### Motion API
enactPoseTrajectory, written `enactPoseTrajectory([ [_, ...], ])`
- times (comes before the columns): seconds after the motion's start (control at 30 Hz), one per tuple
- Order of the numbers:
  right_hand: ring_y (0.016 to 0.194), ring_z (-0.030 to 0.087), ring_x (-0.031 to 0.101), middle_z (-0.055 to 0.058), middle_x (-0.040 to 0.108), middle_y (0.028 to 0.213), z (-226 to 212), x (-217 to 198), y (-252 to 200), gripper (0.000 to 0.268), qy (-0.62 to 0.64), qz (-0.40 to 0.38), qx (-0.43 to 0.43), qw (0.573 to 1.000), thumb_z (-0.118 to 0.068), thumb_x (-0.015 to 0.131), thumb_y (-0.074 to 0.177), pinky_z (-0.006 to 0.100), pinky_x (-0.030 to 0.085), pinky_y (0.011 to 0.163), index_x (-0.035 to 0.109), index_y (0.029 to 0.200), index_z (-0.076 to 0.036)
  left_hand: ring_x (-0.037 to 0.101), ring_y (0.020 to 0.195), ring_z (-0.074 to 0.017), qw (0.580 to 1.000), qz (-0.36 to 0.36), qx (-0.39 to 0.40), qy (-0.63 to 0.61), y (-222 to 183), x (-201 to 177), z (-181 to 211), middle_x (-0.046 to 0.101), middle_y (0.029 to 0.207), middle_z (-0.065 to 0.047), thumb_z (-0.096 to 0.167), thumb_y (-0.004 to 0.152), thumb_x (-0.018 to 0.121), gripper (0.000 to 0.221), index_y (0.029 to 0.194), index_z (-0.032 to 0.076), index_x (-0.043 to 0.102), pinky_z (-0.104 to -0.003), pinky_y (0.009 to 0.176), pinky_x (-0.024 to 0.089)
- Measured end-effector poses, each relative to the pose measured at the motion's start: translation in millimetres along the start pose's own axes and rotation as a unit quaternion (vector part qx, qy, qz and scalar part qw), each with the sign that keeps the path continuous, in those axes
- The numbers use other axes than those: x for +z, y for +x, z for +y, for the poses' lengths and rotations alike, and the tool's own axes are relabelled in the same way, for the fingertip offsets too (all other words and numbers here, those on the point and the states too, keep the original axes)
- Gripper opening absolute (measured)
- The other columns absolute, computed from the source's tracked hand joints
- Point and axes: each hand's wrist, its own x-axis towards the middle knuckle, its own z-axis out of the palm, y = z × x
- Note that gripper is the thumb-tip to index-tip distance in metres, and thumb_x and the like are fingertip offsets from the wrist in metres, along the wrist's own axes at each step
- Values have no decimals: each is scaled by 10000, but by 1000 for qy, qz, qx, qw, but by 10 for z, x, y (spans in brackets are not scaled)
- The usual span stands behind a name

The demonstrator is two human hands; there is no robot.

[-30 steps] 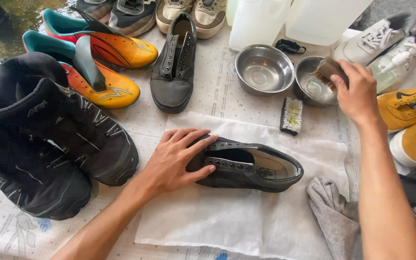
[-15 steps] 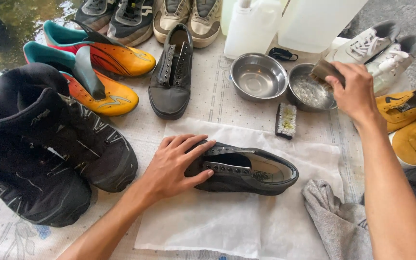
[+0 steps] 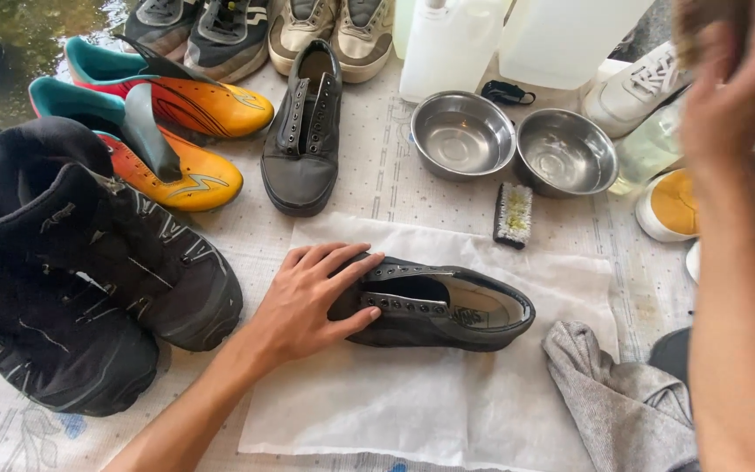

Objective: The person is cleaning a black shoe by first wiping it with a cloth and then scrubbing it with a brush.

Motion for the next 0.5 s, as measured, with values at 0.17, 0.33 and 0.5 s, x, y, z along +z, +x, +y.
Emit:
enactPoseTrajectory([
  [0.17,1072,460,629,297,692,1218,171,719,-859,353,-36,-196,112,974,-69,670,1040,532,482,921,664,1358,83,518,1311,-298,1000,-13,-5,13,-17,-11,5,568,1488,-94,546,990,536,633,1520,202,498,-472,1023,375],
  [0.33,1108,465,604,327,639,1261,-18,524,-627,352,-26,-149,108,983,22,666,1048,581,516,940,624,1388,102,515,1310,-304,1000,-24,-14,7,19,-17,39,561,1495,-105,558,992,503,637,1521,203,495,-483,1017,369],
  [0.5,994,435,624,296,620,1169,-81,324,-359,565,-57,117,-39,991,-384,359,1257,499,473,781,604,1399,106,515,1313,-301,999,-30,-22,-6,12,-16,32,561,1498,-112,530,1035,416,595,1523,199,492,-480,1018,365],
])
